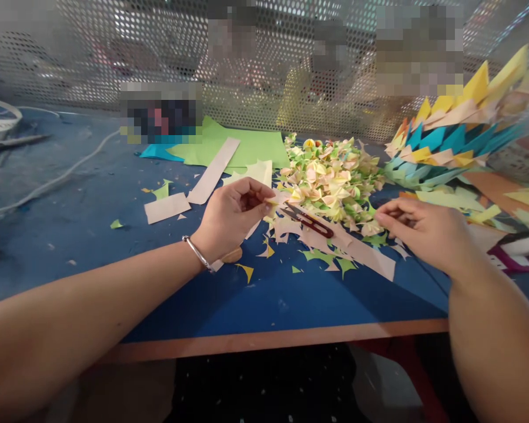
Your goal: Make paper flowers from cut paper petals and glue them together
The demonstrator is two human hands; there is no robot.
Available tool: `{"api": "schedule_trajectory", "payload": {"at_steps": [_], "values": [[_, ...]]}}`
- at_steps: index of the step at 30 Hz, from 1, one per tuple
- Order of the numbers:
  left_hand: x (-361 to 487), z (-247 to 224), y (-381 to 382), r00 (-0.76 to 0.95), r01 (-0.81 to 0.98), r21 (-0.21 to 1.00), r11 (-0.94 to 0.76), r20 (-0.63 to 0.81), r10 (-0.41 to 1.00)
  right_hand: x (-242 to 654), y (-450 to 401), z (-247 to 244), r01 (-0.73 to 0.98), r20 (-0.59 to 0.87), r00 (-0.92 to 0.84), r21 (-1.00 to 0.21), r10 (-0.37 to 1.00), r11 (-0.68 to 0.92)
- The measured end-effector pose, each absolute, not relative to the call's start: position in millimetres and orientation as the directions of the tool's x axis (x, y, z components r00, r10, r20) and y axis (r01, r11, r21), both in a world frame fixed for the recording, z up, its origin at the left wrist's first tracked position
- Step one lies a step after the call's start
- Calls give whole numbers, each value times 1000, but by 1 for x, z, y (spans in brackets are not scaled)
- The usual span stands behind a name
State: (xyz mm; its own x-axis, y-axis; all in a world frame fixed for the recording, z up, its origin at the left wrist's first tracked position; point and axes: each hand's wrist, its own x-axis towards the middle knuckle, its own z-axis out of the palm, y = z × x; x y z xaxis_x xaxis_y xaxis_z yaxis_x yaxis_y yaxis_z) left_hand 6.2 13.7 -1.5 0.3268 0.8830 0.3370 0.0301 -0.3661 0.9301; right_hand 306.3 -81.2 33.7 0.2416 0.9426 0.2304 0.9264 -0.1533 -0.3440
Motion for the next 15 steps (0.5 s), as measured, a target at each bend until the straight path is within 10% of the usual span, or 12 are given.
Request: {"api": "schedule_trajectory", "payload": {"at_steps": [15], "values": [[7, 3, 9, 341, 50, 922, -383, 345, 875, 367, -85, 5, 966, 247, 249, -132, 936, -222]]}}
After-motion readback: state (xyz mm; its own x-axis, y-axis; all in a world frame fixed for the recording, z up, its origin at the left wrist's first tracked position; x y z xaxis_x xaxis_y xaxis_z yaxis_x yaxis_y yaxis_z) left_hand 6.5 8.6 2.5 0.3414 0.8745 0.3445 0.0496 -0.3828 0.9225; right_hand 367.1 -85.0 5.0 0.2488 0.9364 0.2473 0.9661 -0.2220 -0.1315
